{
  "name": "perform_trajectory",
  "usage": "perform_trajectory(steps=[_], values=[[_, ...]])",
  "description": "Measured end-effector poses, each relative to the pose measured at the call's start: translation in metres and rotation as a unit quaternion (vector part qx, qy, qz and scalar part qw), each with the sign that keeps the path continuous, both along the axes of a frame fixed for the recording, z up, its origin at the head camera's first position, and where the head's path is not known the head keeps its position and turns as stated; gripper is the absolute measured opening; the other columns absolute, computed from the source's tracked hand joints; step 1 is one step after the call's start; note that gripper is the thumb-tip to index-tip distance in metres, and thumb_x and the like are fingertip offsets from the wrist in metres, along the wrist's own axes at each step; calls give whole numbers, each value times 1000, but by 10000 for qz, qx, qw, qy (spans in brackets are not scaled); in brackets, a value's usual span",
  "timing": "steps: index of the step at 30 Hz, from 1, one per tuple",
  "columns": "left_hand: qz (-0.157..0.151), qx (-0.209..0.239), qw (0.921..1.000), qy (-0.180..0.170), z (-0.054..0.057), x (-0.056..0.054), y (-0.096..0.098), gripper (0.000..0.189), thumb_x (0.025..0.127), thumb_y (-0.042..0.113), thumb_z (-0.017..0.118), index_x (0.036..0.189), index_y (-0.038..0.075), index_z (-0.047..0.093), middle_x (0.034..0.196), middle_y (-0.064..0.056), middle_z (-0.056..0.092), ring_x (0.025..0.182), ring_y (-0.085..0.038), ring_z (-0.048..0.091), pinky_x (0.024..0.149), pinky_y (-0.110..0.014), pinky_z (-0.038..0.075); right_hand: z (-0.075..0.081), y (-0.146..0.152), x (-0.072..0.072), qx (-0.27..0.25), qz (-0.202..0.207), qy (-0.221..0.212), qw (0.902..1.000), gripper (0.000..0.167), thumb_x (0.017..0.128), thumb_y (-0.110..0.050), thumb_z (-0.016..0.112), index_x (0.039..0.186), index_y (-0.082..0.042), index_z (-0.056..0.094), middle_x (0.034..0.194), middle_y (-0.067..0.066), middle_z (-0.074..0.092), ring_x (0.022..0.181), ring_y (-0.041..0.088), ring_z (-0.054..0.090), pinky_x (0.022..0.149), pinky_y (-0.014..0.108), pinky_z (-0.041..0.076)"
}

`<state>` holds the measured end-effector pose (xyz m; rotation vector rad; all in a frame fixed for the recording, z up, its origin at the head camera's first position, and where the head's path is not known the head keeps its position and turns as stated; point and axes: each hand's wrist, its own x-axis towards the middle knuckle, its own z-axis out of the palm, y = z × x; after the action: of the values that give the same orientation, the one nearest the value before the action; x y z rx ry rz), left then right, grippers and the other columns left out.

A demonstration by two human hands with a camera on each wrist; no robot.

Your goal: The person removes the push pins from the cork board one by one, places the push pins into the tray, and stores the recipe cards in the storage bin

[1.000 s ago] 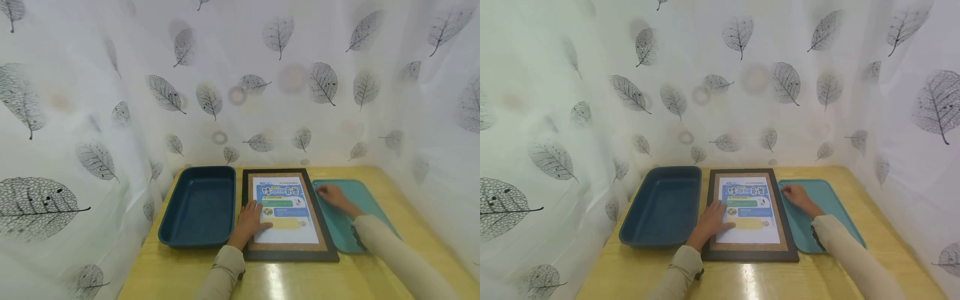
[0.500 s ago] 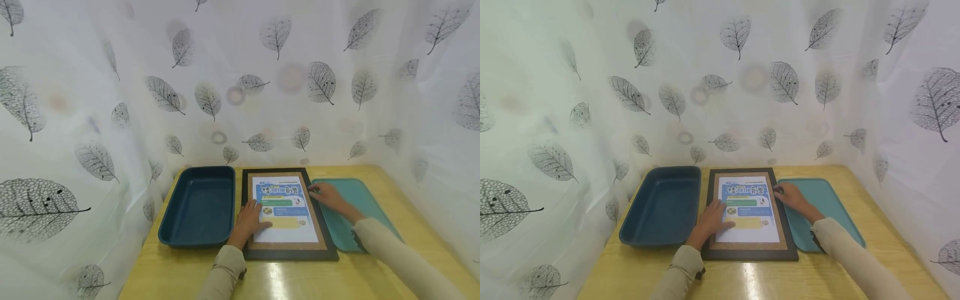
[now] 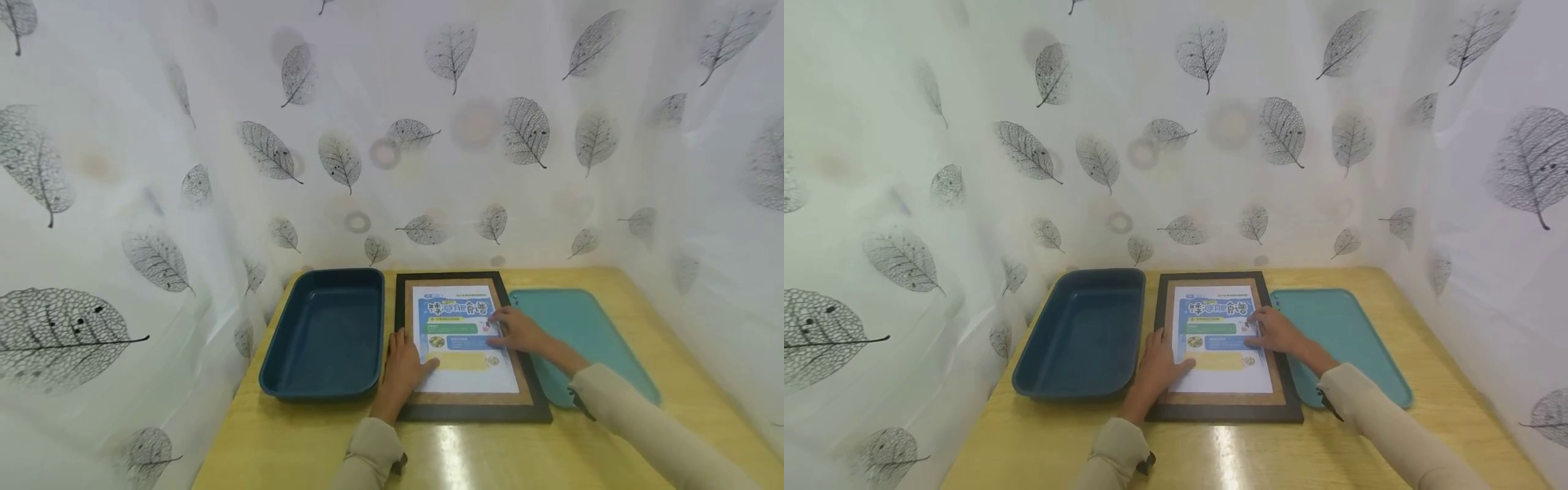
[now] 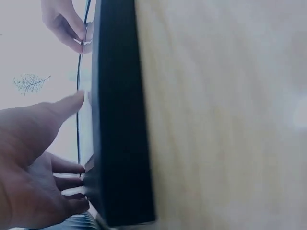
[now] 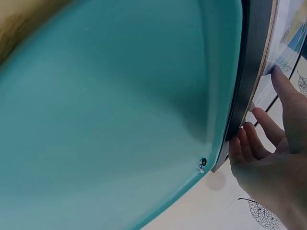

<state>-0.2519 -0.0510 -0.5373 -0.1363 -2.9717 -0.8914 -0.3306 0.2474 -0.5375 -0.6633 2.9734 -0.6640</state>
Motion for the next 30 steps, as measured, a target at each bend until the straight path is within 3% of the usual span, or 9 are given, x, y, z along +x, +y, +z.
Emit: perform_trajectory(steps=[7, 12, 16, 21, 25, 30], values=[[631, 1161, 9902, 445, -11, 0, 4, 60, 81, 11, 85, 131, -14, 62, 154, -32, 42, 148, -48, 31, 117, -56, 38, -2, 2, 2, -100, -61, 129, 9998, 59, 82, -38, 89, 123, 1, 72, 134, 30, 61, 125, 50, 56, 106, 65, 45], [1158, 1791, 9754, 555, -16, -8, 8, 50, 75, 2, 82, 120, -15, 67, 147, -32, 50, 148, -47, 32, 118, -56, 37, -5, 1, 3, -178, -18, 226, 9996, 60, 83, -39, 88, 124, 2, 72, 133, 30, 61, 124, 50, 57, 105, 65, 46], [1384, 2232, 9626, 666, -10, -10, 13, 51, 74, 1, 81, 121, -12, 66, 150, -31, 47, 146, -49, 36, 119, -56, 35, -6, 2, 2, -260, -90, 236, 9993, 59, 83, -38, 88, 124, 2, 71, 134, 30, 60, 124, 49, 57, 105, 65, 46], [1266, 2877, 9471, 654, 3, -9, 18, 51, 84, -2, 74, 132, -2, 57, 137, -23, 63, 129, -40, 58, 109, -53, 48, -7, 5, 1, -294, 49, 431, 9986, 58, 84, -37, 88, 123, 3, 72, 132, 30, 62, 122, 49, 58, 104, 65, 46], [1094, 3285, 9361, 624, 8, -7, 20, 50, 89, -10, 64, 137, -1, 54, 131, -22, 68, 128, -38, 62, 107, -52, 49, -8, 5, 2, -362, 99, 510, 9980, 58, 84, -37, 88, 122, 4, 72, 130, 30, 63, 121, 50, 58, 103, 65, 47], [1195, 3468, 9262, 875, 9, -5, 22, 50, 89, -16, 57, 137, 0, 57, 130, -25, 68, 124, -40, 64, 98, -50, 57, -9, 5, 2, -431, 4, 330, 9985, 59, 85, -38, 87, 124, 4, 72, 133, 29, 62, 124, 49, 57, 105, 65, 46]])
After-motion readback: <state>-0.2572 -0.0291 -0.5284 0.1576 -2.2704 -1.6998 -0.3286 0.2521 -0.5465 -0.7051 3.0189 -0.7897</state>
